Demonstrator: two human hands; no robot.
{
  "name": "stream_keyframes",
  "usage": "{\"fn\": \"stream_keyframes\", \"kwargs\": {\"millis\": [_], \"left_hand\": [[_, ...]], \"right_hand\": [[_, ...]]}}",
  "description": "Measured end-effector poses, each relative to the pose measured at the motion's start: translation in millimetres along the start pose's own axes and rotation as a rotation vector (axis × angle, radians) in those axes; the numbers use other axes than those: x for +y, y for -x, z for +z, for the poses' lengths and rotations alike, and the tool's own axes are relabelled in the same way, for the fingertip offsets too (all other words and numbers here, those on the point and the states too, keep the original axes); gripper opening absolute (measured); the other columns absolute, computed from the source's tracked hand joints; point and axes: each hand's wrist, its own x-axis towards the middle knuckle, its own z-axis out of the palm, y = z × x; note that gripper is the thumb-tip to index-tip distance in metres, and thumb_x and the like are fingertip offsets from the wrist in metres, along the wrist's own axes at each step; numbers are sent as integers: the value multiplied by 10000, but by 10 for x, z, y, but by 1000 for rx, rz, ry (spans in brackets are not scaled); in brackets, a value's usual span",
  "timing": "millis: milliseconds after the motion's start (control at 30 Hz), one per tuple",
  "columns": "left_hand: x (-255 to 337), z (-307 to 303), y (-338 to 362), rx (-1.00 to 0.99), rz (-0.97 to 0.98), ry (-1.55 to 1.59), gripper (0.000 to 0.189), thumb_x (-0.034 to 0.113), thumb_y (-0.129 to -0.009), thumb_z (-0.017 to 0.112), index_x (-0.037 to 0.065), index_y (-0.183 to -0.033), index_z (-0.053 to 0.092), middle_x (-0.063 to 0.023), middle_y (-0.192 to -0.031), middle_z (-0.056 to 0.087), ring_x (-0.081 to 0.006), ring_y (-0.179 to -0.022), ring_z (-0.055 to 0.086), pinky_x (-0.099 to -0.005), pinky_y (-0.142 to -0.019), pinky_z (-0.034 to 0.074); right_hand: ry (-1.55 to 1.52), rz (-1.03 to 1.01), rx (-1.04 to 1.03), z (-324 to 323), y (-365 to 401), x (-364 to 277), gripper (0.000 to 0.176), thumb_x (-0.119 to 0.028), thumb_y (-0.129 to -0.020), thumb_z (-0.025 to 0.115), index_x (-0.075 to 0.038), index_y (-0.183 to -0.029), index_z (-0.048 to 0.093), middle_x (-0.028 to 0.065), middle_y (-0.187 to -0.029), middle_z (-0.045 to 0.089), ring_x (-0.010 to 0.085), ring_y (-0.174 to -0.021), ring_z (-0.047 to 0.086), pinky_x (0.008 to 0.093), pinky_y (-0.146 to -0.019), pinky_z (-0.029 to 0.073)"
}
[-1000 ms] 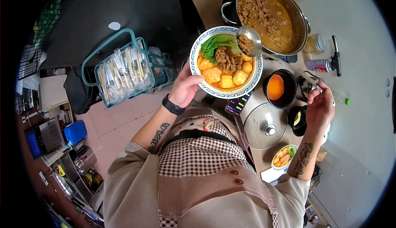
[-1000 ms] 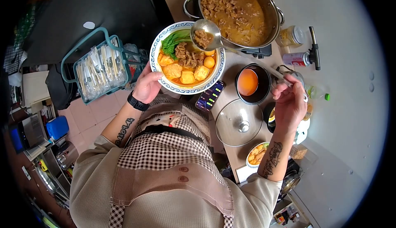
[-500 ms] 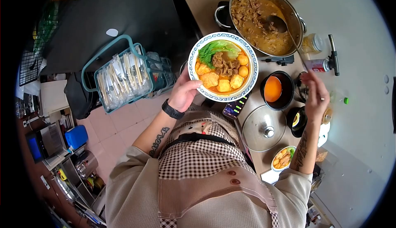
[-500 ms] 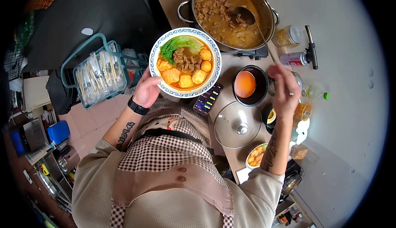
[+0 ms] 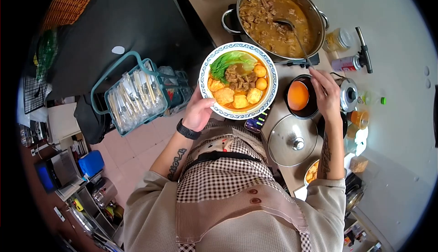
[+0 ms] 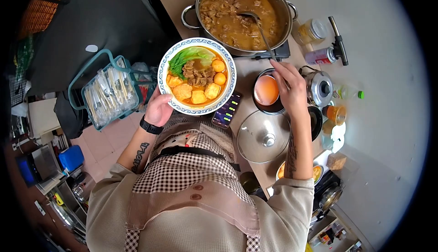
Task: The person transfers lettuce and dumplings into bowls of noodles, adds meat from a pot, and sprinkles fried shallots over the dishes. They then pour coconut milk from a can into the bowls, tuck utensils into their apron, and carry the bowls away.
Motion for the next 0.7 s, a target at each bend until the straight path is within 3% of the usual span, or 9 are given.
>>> {"fn": "stream_keyframes", "kwargs": {"millis": [100,133,200,267,333,433,467,500,700], "left_hand": [[7,47,-31,12,-15,1,740,-16,-835,579,38,-1522,310,-126,-1441,493,-246,-1328,488,-389,-1122,394],[-13,97,-192,-26,-57,-11,737,-16,-836,577,36,-1521,313,-127,-1445,492,-249,-1333,482,-392,-1130,384],[-38,-34,-354,-34,-53,0,707,-14,-835,562,23,-1506,340,-138,-1478,467,-277,-1368,451,-415,-1167,333],[126,9,-208,-24,20,-51,702,-1,-833,544,28,-1505,342,-156,-1493,450,-321,-1394,426,-467,-1170,337],[72,170,-388,-74,-44,-120,728,4,-827,542,26,-1517,308,-174,-1514,417,-355,-1400,414,-509,-1170,339],[232,106,-327,-147,-94,-124,744,-6,-821,538,45,-1526,304,-171,-1531,394,-366,-1415,392,-512,-1187,315],[215,53,-321,-84,-128,-213,727,78,-836,574,19,-1514,319,-155,-1516,420,-331,-1417,395,-506,-1185,309],[135,19,-361,-121,-170,-217,727,69,-838,578,24,-1516,319,-148,-1510,427,-320,-1405,409,-491,-1181,317],[-321,442,-459,-345,-384,-246,719,16,-841,577,51,-1515,329,-125,-1468,471,-283,-1364,456,-430,-1157,354]], "right_hand": [[-127,209,-18,46,-180,179,313,-48,-950,635,-42,-1261,671,65,-938,618,137,-878,618,279,-811,498],[-388,294,74,49,-164,306,469,-47,-933,657,-58,-1393,566,40,-942,598,118,-831,583,280,-806,503],[-423,341,151,104,-192,397,650,-47,-920,673,-75,-1512,407,27,-961,577,100,-820,573,280,-775,516],[-554,517,118,277,-243,293,715,-43,-907,681,-86,-1536,345,20,-892,572,91,-758,569,273,-699,516],[-633,577,293,209,152,375,581,-57,-918,661,-72,-1461,455,-4,-809,559,69,-683,543,256,-618,487],[-660,641,248,531,655,71,354,-128,-950,637,-43,-1292,613,-19,-760,566,53,-638,521,238,-593,460],[-663,734,230,590,854,-40,297,-134,-951,639,-36,-1232,651,-20,-778,587,57,-646,524,235,-600,461],[-636,704,254,625,1110,-72,266,-135,-951,638,-31,-1193,673,-20,-787,595,58,-657,526,231,-612,464],[-673,994,544,590,2105,-572,285,-103,-947,625,6,-1209,656,-22,-763,586,57,-653,539,219,-617,449]]}}
